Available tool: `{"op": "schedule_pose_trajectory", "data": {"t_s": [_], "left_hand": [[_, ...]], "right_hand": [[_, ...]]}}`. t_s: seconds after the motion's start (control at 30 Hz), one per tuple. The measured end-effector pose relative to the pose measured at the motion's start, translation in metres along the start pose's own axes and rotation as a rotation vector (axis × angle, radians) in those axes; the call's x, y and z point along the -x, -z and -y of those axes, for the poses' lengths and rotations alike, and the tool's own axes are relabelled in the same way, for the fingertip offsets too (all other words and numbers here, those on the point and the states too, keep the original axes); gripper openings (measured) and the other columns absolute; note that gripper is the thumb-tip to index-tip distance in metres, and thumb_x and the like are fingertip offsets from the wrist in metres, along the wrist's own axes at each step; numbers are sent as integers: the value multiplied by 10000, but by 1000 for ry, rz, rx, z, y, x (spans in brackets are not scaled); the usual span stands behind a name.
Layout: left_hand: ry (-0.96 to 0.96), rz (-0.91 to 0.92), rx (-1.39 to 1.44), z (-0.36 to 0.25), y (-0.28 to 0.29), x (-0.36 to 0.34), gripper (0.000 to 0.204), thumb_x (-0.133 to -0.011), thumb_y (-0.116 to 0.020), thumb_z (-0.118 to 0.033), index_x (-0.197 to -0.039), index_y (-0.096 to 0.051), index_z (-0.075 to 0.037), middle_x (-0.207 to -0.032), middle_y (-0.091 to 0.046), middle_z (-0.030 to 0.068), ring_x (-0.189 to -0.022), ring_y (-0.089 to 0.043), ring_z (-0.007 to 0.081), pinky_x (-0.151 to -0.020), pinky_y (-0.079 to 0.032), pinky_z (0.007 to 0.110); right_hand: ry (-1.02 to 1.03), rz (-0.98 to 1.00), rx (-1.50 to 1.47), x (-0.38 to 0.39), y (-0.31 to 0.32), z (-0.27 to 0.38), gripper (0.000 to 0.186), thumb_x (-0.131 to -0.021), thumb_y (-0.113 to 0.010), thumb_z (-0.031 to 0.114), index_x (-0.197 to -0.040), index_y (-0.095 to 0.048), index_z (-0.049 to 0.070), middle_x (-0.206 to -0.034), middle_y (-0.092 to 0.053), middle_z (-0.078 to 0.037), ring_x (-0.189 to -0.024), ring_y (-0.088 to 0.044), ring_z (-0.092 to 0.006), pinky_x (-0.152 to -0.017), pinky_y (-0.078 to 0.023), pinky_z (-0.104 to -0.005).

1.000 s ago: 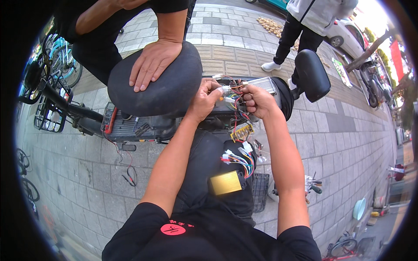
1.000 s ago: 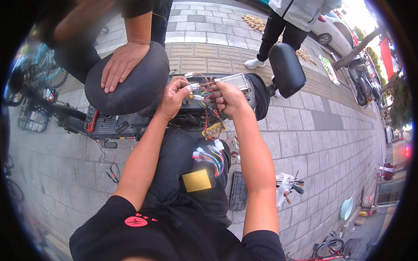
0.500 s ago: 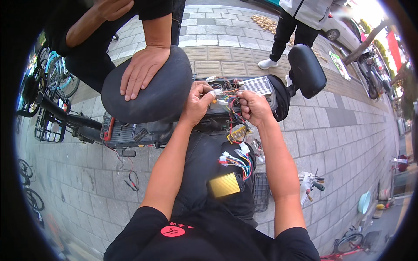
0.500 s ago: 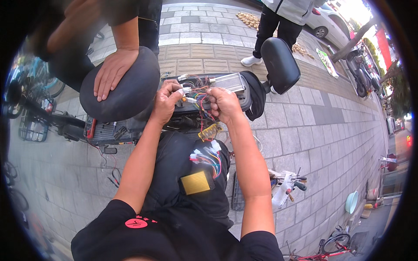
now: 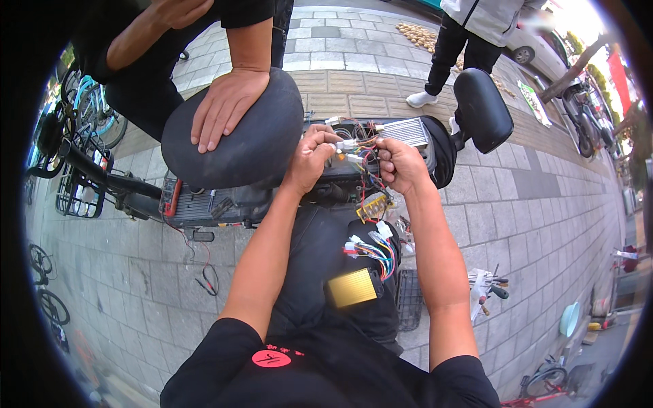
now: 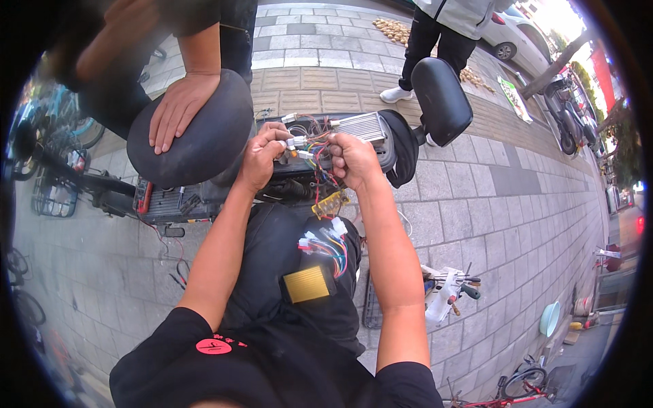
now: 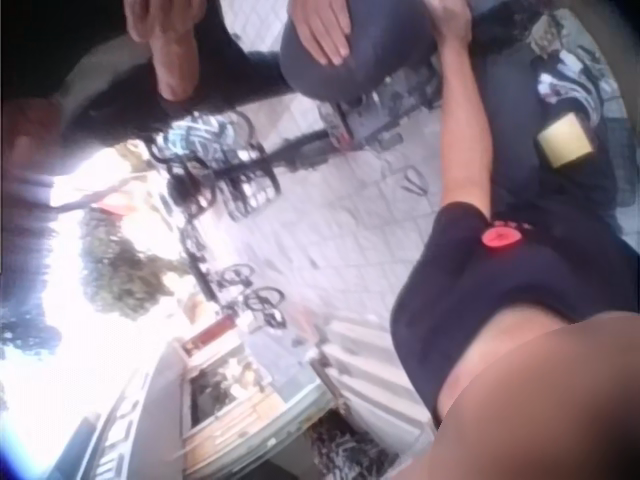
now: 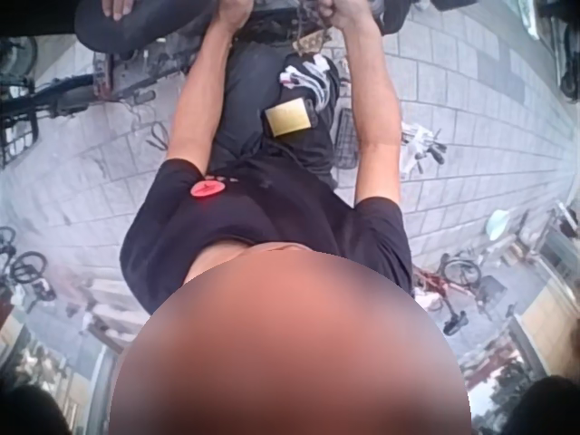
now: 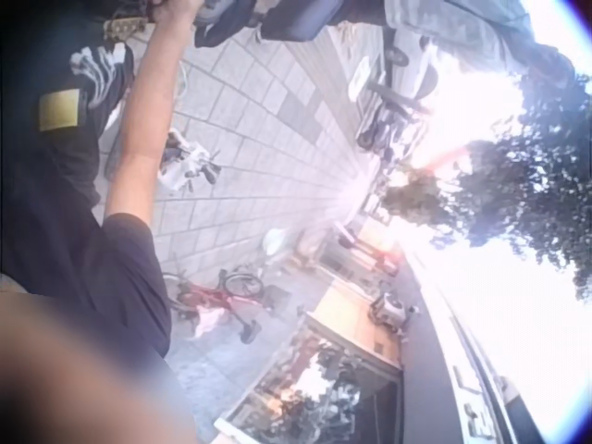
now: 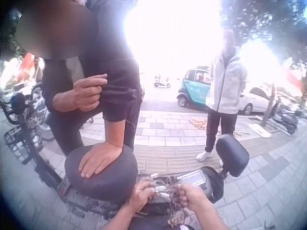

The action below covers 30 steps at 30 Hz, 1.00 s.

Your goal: The person repairs the electrical system of an electric scooter. They connect wires to a yellow circuit board, use a screwdriver to tighten connections, and test the assembly with a multimeter while another person holds the scooter seat.

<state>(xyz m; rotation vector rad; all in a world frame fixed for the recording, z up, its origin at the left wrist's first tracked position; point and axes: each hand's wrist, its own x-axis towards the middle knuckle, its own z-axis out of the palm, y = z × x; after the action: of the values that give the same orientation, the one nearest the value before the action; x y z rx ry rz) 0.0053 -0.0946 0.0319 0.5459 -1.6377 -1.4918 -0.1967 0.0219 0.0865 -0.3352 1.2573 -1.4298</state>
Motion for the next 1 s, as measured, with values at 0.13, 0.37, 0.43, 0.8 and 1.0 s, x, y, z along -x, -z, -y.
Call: {"op": "schedule_pose_trajectory", "data": {"t_s": [0.13, 0.37, 0.43, 0.8, 1.0], "left_hand": [[-8, 109, -5, -5, 1, -4, 349, -840, -555, -69, -1079, -782, 45, -1191, -635, 72, -1127, -584, 178, -955, -473, 299], [24, 99, 8, -11, 0, 0, 345, -852, -555, -90, -1072, -787, 39, -1207, -627, 67, -1150, -578, 171, -948, -470, 292], [40, 100, 1, -8, 1, -1, 343, -852, -552, -87, -1068, -788, 36, -1213, -622, 63, -1157, -575, 165, -953, -467, 289], [-17, 82, -7, -15, -4, 2, 253, -859, -624, -67, -1028, -773, 49, -1169, -608, 57, -1106, -579, 147, -952, -480, 294], [-18, 119, 13, -7, 2, -1, 250, -863, -643, -4, -1069, -777, 48, -1254, -570, 65, -1058, -610, 135, -903, -518, 266]], "right_hand": [[-33, 44, -14, -14, 10, 0, 95, -1069, -602, 178, -1032, -633, 96, -674, -489, 89, -462, -398, -22, -361, -292, -218], [-26, 50, -60, -11, 10, 0, 86, -1075, -596, 177, -1037, -617, 103, -670, -490, 95, -471, -411, -15, -360, -296, -213], [-27, 45, -34, -9, 8, 0, 86, -1069, -603, 172, -1015, -615, 106, -670, -493, 92, -473, -414, -19, -365, -297, -216], [-10, 30, -34, -9, 7, -1, 110, -1057, -616, 155, -957, -614, 109, -667, -497, 83, -471, -412, -31, -374, -303, -231], [-1, 40, -49, -12, 13, -3, 132, -1044, -631, 141, -1097, -668, 26, -701, -521, 57, -503, -434, -38, -392, -311, -227]]}}
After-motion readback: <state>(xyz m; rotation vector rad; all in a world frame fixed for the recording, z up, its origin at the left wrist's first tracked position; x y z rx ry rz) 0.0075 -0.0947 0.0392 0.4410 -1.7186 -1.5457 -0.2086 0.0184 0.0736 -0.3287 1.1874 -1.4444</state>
